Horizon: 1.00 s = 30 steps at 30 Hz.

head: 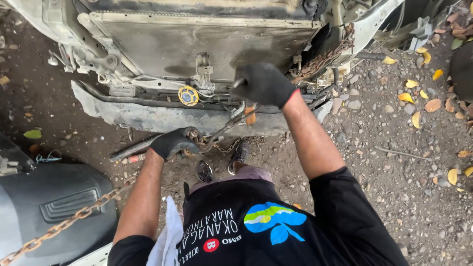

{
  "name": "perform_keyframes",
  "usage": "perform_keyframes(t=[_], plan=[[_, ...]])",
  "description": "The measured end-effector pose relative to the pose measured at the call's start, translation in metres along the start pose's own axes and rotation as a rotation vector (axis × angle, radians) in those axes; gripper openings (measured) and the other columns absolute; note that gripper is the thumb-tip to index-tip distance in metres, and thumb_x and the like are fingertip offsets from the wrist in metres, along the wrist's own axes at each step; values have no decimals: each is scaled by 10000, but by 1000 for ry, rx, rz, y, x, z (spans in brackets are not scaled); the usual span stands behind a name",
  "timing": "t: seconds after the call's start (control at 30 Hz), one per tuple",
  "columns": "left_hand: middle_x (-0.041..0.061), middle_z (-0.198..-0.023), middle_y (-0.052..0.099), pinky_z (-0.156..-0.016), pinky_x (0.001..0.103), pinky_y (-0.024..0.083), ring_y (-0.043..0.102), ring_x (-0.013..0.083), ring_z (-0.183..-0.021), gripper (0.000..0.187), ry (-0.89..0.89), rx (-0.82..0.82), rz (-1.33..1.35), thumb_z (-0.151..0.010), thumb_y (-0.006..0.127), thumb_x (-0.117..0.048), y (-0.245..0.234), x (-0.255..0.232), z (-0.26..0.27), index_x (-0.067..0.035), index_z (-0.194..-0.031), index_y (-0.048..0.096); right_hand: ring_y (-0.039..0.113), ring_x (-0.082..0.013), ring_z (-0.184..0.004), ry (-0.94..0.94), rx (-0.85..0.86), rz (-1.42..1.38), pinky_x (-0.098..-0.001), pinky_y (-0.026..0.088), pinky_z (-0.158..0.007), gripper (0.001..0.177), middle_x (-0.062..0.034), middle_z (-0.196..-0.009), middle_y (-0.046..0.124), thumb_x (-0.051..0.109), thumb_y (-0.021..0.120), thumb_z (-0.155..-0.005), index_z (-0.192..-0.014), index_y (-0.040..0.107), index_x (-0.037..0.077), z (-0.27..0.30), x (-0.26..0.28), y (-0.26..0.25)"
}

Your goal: The person uses a hammer to repeatedly strike a metal chain attached to the front of a damaged vehicle. The goal appears to be to break or loosen the chain from the car's radiator support area.

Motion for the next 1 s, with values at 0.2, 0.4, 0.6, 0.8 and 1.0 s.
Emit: perform_keyframes(t=[0.2,0.4,0.6,0.8,1.0], plan=[[47,-945,688,-596,353,562,648,157,-787,512,-106,-28,-37,-644,820,-115,1,-12,11,-108,-1132,666,706,-369,-794,-145,-94,125,-479,552,-693,362,-170,-864,721,383,807,-832,-983,716,67,11,46,-44],[37,-950,702,-697,316,586,665,128,-818,454,-11,76,-57,-665,831,-61,1,2,0,-84,-1093,684,717,-331,-772,92,-176,195,-467,557,-687,296,-132,-867,730,348,788,-796,-946,716,103,87,48,-40],[52,-899,702,-646,309,515,634,158,-755,416,-56,101,136,-699,780,-1,-5,12,-5,-34,-1105,697,712,-221,-958,210,-701,-272,-347,584,-807,145,-96,-1111,712,153,776,-889,-934,660,79,212,18,5],[68,-886,691,-644,324,510,644,173,-763,450,-168,77,129,-677,793,-4,-17,36,-8,-68,-1105,668,610,-266,-1306,567,-847,-527,-358,533,-979,484,-154,-1489,584,101,667,-944,-1419,573,79,274,-80,147],[16,-964,700,-702,290,550,667,122,-835,473,-98,55,131,-643,785,-32,-20,23,-6,-92,-1102,689,546,-316,-1385,482,-760,-262,-409,506,-1086,505,-194,-1552,506,152,710,-982,-1458,552,98,198,-129,198]])
Point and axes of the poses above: each hand's wrist, its own z-axis away from the middle knuckle, its own y-axis out of the palm, x = y × z, the point moved 10 cm from there along -z, towards the middle knuckle
